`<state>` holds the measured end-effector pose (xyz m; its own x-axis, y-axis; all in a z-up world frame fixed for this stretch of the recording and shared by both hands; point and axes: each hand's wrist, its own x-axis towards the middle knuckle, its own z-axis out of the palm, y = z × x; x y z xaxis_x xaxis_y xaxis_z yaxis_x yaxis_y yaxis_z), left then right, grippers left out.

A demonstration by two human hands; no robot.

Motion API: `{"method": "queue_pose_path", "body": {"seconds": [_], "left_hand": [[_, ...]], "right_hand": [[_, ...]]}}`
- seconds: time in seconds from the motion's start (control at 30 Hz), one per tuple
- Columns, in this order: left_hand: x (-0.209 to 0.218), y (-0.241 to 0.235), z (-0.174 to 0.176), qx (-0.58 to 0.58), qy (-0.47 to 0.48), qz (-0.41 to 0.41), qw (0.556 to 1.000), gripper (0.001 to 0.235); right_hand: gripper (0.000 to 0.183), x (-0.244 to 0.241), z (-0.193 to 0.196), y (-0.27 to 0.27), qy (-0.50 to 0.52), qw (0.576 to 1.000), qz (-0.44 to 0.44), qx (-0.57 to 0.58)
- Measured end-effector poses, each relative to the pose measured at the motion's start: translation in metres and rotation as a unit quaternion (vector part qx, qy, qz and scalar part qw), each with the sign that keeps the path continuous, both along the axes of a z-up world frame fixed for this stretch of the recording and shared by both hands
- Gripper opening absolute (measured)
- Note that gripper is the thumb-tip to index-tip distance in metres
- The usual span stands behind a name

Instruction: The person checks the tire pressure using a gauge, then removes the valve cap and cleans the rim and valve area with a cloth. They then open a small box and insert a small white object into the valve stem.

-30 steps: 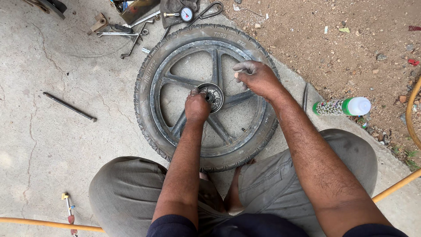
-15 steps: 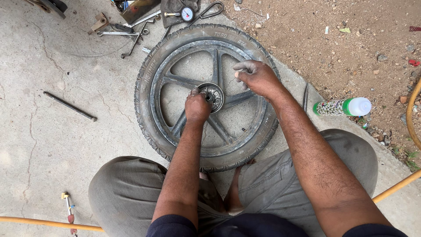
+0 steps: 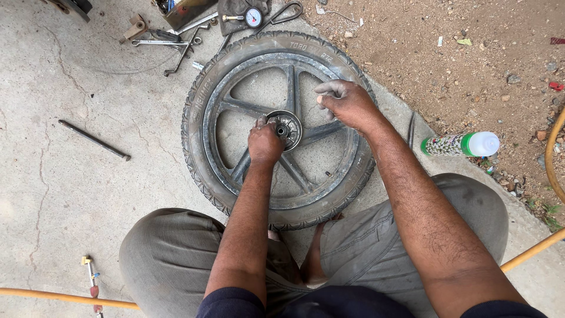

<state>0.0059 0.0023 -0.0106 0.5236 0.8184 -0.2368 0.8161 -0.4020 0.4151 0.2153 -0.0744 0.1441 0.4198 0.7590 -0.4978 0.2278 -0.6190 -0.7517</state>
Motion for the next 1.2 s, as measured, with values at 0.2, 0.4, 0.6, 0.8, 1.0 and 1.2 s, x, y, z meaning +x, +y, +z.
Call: {"method": "queue_pose_path", "body": {"seconds": [0.2, 0.4, 0.6, 0.8, 1.0, 1.2], "left_hand": [[0.001, -0.002, 0.008, -0.027, 0.023, -0.006, 0.999, 0.05], [-0.004, 0.002, 0.014, -0.031, 0.036, 0.014, 0.999, 0.058], [-0.008, 0.002, 0.024, -0.041, 0.013, 0.031, 0.999, 0.063], [-0.011, 0.005, 0.025, -0.026, -0.011, 0.02, 0.999, 0.062], [-0.011, 0.005, 0.0, -0.054, 0.019, 0.0, 0.998, 0.047], [-0.007, 0.005, -0.013, -0.034, 0.01, -0.005, 0.999, 0.063]], "right_hand": [[0.035, 0.001, -0.003, 0.0, -0.011, 1.0, 0.007, 0.0], [0.035, 0.0, -0.014, -0.003, -0.056, 0.997, 0.04, -0.038], [0.041, 0.003, -0.031, -0.002, -0.122, 0.987, 0.086, -0.054], [0.041, 0.003, -0.03, -0.002, -0.128, 0.987, 0.085, -0.055], [0.043, -0.006, -0.021, -0.005, -0.074, 0.994, 0.053, -0.057], [0.038, -0.009, -0.005, -0.001, -0.081, 0.991, 0.056, -0.09]]}}
